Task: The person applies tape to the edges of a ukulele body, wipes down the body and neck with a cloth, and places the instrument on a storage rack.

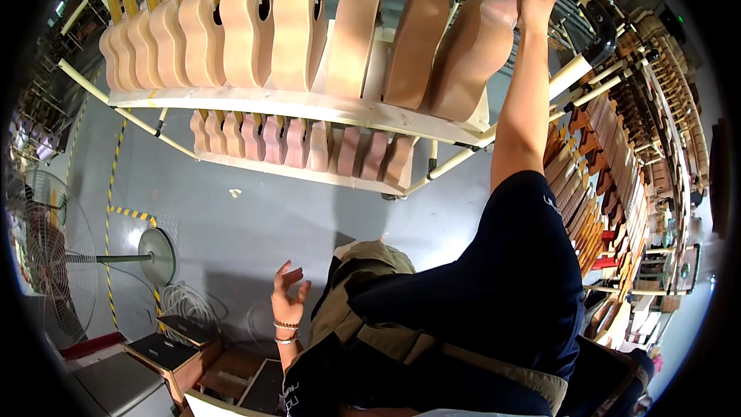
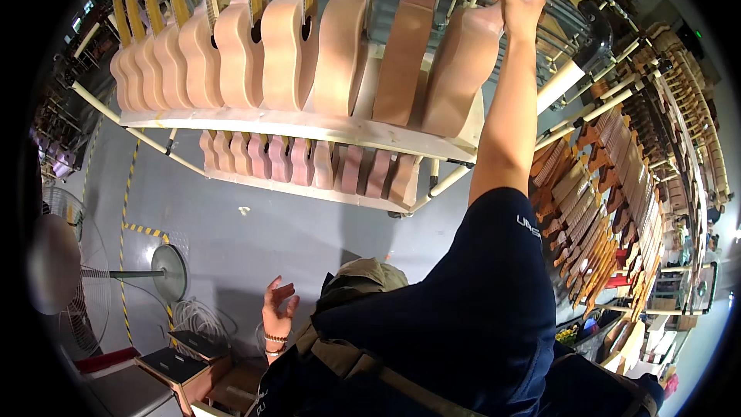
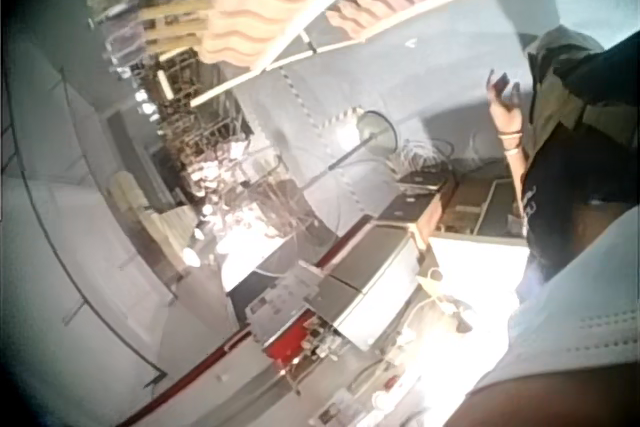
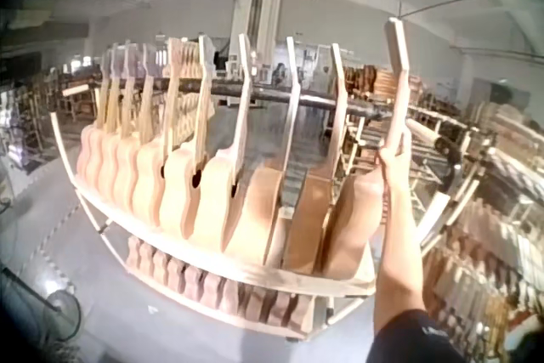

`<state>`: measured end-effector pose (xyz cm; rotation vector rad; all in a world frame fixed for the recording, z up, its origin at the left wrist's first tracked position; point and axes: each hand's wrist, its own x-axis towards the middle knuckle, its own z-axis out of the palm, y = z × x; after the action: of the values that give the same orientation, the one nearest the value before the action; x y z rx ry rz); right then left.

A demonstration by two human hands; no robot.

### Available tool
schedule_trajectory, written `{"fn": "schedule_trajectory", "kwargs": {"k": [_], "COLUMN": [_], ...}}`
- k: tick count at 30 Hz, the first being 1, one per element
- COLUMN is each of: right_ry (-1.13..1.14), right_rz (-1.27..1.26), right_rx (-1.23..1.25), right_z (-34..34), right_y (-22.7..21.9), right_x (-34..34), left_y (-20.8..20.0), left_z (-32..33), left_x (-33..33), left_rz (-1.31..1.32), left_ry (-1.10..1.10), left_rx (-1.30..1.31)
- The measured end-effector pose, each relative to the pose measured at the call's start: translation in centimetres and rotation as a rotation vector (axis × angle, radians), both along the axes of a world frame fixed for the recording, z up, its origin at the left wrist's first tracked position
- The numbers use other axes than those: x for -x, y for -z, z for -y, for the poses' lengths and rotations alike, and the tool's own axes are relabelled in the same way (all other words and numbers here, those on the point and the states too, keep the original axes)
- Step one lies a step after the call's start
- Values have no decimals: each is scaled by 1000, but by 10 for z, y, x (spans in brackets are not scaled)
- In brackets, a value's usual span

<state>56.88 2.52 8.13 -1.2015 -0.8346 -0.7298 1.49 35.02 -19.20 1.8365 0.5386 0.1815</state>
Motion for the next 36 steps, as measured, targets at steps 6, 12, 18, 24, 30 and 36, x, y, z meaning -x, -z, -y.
{"fn": "schedule_trajectory", "kwargs": {"k": [6,12,18,24,30,36], "right_ry": [16,107,588,467,-393,-901], "right_rz": [-186,-331,254,-307,-588,-173], "right_rx": [22,75,-9,192,467,835], "right_z": [24,6,-126,-312,-296,-377], "right_y": [18,29,10,32,3,-53], "right_x": [-63,-83,14,-14,-100,114], "left_y": [30,29,26,14,43,33], "left_z": [2,8,13,18,51,79], "left_x": [32,34,34,34,73,126], "left_rz": [-8,-38,-20,-94,-72,-141], "left_ry": [-112,-196,-256,-311,-544,-712], "left_rx": [116,155,78,-104,79,-16]}}
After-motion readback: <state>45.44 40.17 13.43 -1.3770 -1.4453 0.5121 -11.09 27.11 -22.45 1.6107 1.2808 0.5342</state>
